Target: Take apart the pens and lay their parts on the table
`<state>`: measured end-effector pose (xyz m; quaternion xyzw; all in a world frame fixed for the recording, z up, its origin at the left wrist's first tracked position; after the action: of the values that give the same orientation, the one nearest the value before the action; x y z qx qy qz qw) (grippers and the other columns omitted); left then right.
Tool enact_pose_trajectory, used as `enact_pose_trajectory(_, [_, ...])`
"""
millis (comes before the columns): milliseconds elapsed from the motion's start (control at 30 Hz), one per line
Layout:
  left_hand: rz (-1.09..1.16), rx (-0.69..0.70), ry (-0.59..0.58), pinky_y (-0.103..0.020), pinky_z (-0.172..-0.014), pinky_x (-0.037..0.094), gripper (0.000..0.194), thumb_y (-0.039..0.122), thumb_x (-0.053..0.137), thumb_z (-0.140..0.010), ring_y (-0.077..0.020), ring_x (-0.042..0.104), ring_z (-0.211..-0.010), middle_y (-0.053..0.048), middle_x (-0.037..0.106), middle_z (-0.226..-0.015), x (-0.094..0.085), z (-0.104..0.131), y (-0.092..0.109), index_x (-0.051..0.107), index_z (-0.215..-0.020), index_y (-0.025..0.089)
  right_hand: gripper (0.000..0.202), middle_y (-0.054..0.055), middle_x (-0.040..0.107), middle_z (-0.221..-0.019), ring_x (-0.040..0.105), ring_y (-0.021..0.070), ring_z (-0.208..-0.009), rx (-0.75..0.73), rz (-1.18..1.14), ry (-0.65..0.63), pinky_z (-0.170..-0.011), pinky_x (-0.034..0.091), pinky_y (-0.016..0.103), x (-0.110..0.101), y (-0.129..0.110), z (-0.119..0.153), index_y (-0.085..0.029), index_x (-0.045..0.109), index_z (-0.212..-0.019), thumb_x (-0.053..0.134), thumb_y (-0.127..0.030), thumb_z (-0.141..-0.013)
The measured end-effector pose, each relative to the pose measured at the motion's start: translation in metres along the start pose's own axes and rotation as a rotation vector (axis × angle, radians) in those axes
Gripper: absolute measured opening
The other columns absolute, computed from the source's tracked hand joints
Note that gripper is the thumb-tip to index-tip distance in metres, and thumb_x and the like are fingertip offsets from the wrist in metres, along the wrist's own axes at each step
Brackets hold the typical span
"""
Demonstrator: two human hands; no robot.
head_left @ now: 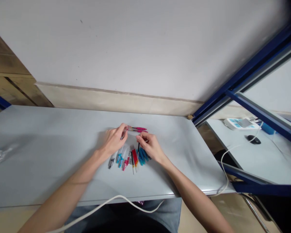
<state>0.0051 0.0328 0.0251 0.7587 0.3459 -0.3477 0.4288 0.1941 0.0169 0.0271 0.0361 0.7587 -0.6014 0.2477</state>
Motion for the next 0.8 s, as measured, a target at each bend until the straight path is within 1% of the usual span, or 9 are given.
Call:
enact_pose_trajectory(100, [-0.019, 0.002, -0.013, -0.027, -0.063, 0.041, 0.013, 0.026, 0.049, -0.098, -0.0183, 0.071, -0.071, 0.000, 0.073, -0.083, 0.002, 0.000, 0.001, 0.057, -0.107, 0.022, 0.039, -0.003, 0.046, -0.065, 0.040, 0.0127, -0.062, -0.024, 0.030, 0.004, -0.059, 0.034, 0.025, -0.001, 0.000, 0.000, -0.019, 0.052, -0.071, 0.050, -0.044, -0.100])
enact_pose_trajectory(200, [-0.040, 0.000, -0.033, -0.027, -0.062, 0.039, 0.013, 0.026, 0.049, -0.097, -0.0186, 0.070, -0.070, 0.000, 0.073, -0.081, 0.001, 0.000, 0.001, 0.057, -0.106, 0.022, 0.037, -0.004, 0.043, -0.062, 0.037, 0.0119, -0.059, -0.006, 0.075, -0.019, -0.057, 0.032, 0.024, -0.001, 0.000, -0.001, -0.019, 0.049, -0.068, 0.052, -0.041, -0.098])
enact_pose_trajectory(367, [-0.052, 0.025, -0.067, -0.027, -0.063, 0.039, 0.014, 0.024, 0.048, -0.095, -0.0174, 0.068, -0.067, 0.001, 0.070, -0.075, -0.001, -0.002, 0.000, 0.058, -0.105, 0.022, 0.035, -0.006, 0.042, -0.056, 0.030, 0.0106, -0.055, 0.047, 0.313, -0.077, -0.055, 0.025, 0.025, 0.004, 0.001, 0.001, -0.019, 0.048, -0.061, 0.064, -0.032, -0.089])
enact_pose_trajectory(500, [-0.081, -0.004, -0.075, -0.026, -0.062, 0.038, 0.015, 0.025, 0.049, -0.094, -0.0165, 0.065, -0.064, 0.002, 0.069, -0.073, -0.002, -0.002, 0.000, 0.059, -0.104, 0.023, 0.034, -0.006, 0.044, -0.054, 0.029, 0.0105, -0.053, 0.026, 0.477, -0.095, -0.054, 0.022, 0.027, 0.008, 0.004, 0.003, -0.019, 0.052, -0.061, 0.070, -0.031, -0.087])
enact_pose_trajectory(567, [-0.107, -0.016, -0.086, -0.026, -0.061, 0.037, 0.016, 0.025, 0.048, -0.093, -0.0166, 0.065, -0.064, 0.002, 0.069, -0.073, -0.002, -0.002, 0.000, 0.059, -0.105, 0.023, 0.034, -0.005, 0.048, -0.056, 0.032, 0.0106, -0.053, 0.013, 0.526, -0.110, -0.054, 0.022, 0.027, 0.009, 0.005, 0.003, -0.020, 0.055, -0.062, 0.073, -0.035, -0.086])
enact_pose_trajectory(700, [-0.151, -0.002, -0.136, -0.026, -0.060, 0.035, 0.017, 0.025, 0.047, -0.092, -0.0171, 0.062, -0.063, 0.001, 0.067, -0.072, -0.007, -0.005, -0.002, 0.059, -0.103, 0.025, 0.036, -0.001, 0.059, -0.064, 0.041, 0.0116, -0.056, -0.011, 0.570, -0.129, -0.056, 0.024, 0.027, 0.009, 0.004, 0.002, -0.019, 0.058, -0.064, 0.075, -0.042, -0.086])
enact_pose_trajectory(800, [-0.097, -0.006, -0.190, -0.027, -0.060, 0.034, 0.013, 0.025, 0.047, -0.090, -0.0169, 0.059, -0.061, 0.002, 0.064, -0.069, -0.014, -0.008, -0.010, 0.058, -0.098, 0.025, 0.034, 0.000, 0.061, -0.066, 0.044, 0.0126, -0.058, -0.017, 0.586, -0.124, -0.057, 0.025, 0.027, 0.009, 0.004, 0.002, -0.019, 0.060, -0.065, 0.075, -0.040, -0.086])
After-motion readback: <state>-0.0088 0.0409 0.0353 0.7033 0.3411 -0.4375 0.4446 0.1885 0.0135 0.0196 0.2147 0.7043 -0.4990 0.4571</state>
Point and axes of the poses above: each hand's wrist, its own z-axis away from the middle knuckle, its own x-axis out of the palm, y = z × x, the point moved 3 cm from there along -z, towards the middle knuckle
